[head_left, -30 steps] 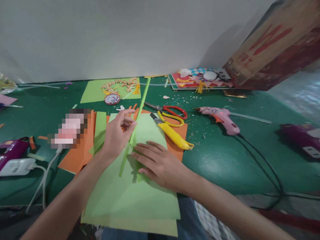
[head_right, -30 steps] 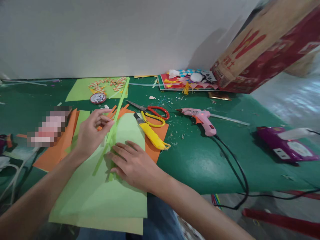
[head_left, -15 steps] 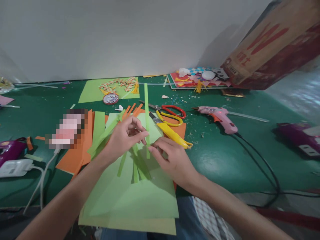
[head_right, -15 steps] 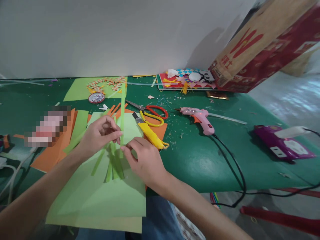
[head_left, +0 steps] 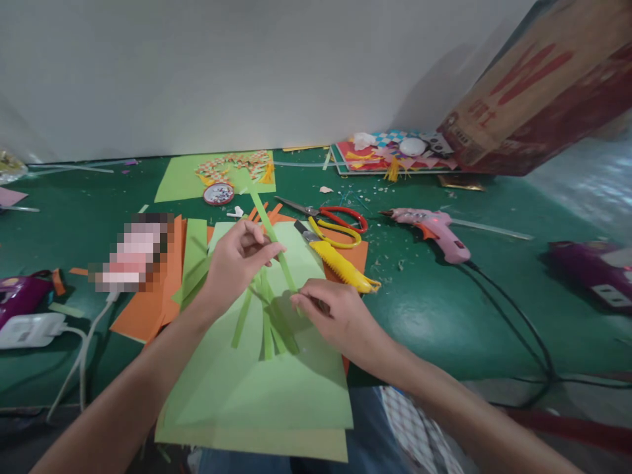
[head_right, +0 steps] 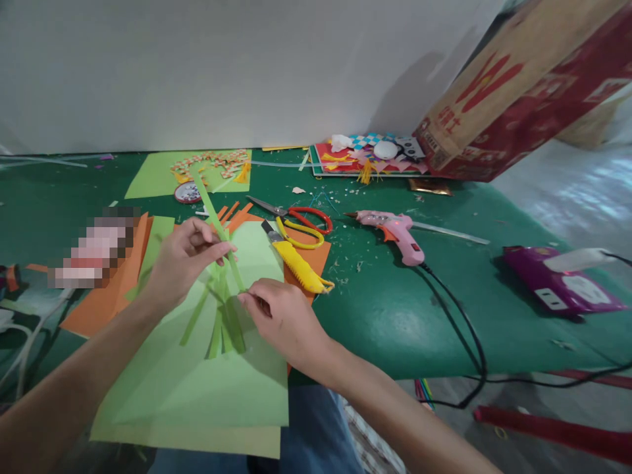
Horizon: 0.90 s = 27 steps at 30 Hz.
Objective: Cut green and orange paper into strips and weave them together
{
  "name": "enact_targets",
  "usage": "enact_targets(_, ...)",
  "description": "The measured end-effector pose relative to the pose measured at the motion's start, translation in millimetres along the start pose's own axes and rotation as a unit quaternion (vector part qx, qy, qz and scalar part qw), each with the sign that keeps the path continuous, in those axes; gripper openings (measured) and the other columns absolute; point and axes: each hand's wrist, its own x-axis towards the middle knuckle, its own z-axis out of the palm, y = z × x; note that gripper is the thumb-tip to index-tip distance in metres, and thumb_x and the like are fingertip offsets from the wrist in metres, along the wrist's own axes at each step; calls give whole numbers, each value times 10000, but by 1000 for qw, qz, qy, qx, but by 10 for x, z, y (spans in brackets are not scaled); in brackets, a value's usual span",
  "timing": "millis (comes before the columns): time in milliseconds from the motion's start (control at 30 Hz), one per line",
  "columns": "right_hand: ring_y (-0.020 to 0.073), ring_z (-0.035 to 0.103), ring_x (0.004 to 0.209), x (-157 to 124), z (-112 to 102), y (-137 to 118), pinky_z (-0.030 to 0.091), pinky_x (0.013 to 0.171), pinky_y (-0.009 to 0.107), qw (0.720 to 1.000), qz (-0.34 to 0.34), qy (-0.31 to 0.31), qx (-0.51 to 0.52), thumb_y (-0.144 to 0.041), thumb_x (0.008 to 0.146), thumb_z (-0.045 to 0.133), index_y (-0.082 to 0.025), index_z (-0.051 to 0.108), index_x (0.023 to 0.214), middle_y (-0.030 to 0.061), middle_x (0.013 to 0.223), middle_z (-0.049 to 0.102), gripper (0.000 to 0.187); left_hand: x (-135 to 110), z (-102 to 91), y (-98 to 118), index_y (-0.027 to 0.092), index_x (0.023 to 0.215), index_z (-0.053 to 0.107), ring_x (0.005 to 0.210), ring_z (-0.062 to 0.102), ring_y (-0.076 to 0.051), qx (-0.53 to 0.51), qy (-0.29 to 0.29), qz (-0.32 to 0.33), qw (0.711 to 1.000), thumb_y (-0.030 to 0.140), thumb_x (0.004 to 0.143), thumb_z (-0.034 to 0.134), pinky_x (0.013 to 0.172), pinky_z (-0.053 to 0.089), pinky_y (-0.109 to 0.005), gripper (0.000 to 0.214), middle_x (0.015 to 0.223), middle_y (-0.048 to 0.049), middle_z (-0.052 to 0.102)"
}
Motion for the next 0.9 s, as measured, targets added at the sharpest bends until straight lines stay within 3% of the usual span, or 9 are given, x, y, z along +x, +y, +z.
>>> enact_targets(300,72,307,500,-7,-43,-39,239,505,229,997,-10,-77,23,-229,861,440,-204,264,563,-58,526,304,347,125,-128,3,219,675,426,624,655,-131,-108,151,10,983,170,679,752,544,473,-229,329,640,28,647)
enact_targets(500,64,249,489,-5,-55,-73,219,489,224,995,-24,-85,48,-193,794,415,-207,219,555,-65,513,243,309,181,-227,-55,239,685,402,763,683,-167,-86,208,33,974,241,707,767,584,479,-255,365,710,21,643)
enact_targets(633,63,236,486,-15,-70,-103,215,475,215,994,-29,-89,63,-177,756,409,-209,211,555,-63,516,234,284,207,-326,-137,243,721,386,887,681,-170,-41,226,37,972,300,763,725,660,505,-270,346,834,10,669)
enact_targets(733,66,255,480,-21,-77,-88,221,472,214,997,-23,-51,49,-204,798,416,-210,214,552,-59,511,250,318,223,-360,-175,247,770,404,1008,661,-185,24,212,59,975,376,806,682,719,533,-290,308,995,-9,675)
enact_targets(900,79,278,478,-16,-55,-1,223,477,228,996,-5,30,-82,-245,869,464,-205,269,553,-46,506,338,373,147,-218,-106,242,831,490,1060,643,-203,70,177,102,976,341,804,688,831,539,-327,223,1066,-43,669)
